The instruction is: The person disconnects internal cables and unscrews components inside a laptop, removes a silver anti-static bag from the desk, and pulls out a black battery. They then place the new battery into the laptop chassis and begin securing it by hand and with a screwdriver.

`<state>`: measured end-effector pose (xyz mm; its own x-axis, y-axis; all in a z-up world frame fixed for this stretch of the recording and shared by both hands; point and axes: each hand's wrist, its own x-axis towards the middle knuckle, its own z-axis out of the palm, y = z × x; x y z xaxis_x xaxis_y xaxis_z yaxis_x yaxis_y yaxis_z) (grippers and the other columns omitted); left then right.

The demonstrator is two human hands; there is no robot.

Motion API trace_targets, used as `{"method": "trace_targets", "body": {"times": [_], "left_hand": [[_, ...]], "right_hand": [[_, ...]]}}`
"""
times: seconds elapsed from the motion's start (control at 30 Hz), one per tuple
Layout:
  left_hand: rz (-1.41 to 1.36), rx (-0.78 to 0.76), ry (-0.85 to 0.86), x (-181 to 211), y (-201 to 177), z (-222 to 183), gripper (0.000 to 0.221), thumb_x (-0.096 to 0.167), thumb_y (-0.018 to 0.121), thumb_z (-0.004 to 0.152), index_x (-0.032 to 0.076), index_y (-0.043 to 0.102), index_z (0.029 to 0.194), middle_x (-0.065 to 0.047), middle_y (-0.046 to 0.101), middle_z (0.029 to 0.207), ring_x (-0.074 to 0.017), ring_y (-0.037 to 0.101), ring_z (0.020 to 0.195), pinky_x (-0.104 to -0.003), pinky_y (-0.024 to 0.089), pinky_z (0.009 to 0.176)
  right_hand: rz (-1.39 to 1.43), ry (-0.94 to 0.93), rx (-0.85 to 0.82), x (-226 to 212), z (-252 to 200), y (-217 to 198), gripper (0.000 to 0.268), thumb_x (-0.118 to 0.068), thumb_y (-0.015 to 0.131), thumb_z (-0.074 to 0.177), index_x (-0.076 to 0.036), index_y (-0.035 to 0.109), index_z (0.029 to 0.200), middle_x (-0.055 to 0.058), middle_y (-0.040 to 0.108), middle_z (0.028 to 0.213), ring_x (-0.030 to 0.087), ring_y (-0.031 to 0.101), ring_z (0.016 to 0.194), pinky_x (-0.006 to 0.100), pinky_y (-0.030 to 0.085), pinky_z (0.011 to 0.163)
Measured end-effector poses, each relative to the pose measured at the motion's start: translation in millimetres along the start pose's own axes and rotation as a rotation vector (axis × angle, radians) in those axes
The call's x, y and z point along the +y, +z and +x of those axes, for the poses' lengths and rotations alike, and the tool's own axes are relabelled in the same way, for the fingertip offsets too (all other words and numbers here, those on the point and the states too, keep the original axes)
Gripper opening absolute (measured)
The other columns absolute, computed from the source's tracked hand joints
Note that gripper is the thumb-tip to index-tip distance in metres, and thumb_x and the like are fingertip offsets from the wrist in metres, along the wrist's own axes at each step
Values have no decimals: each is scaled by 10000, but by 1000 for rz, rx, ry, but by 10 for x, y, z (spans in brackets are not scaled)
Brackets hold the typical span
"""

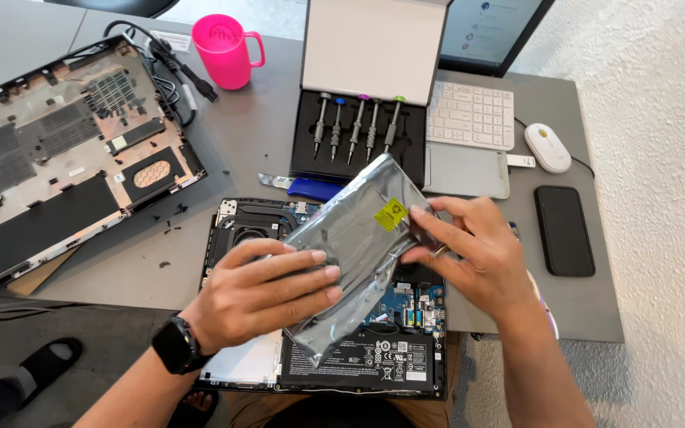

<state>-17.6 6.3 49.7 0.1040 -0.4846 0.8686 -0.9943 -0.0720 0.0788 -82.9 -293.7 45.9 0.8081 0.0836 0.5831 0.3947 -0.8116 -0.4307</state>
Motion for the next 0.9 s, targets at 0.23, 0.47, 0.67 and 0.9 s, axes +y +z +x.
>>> {"method": "trace_targets", "body": {"times": [0.23, 0.47, 0.67, 0.9], "left_hand": [[-79, -272, 29, 11, -338, 225, 147, 84, 731, 994, 80, 752, 1140, -56, 775, 1155, -248, 730, 1100, -385, 581, 914], [-34, -308, 49, 43, -351, 246, 144, 26, 687, 1001, 57, 766, 1118, -93, 785, 1130, -241, 766, 1055, -347, 554, 900], [-60, -266, -2, -3, -371, 216, 129, 43, 694, 997, 75, 772, 1094, -88, 784, 1112, -258, 764, 1042, -368, 561, 882], [-75, -263, -27, 0, -411, 156, 112, 69, 703, 997, 109, 782, 1065, -39, 777, 1110, -275, 705, 1018, -400, 534, 842]], "right_hand": [[-58, -364, -368, 118, 279, -306, 488, -243, 838, 949, -246, 620, 1386, 105, 669, 1399, 237, 512, 934, 345, 487, 834], [-31, -294, -85, -147, 320, -59, 102, -28, 672, 1099, 64, 712, 1116, 176, 776, 1107, 297, 702, 896, 358, 555, 814], [67, -140, -1, -207, 210, 130, 110, -61, 619, 1101, 21, 682, 1065, 144, 773, 1041, 241, 713, 864, 344, 547, 788], [199, -308, -360, -54, 332, -118, 504, -187, 933, 839, -9, 718, 1259, 144, 691, 1150, 274, 583, 916, 371, 519, 852]]}}
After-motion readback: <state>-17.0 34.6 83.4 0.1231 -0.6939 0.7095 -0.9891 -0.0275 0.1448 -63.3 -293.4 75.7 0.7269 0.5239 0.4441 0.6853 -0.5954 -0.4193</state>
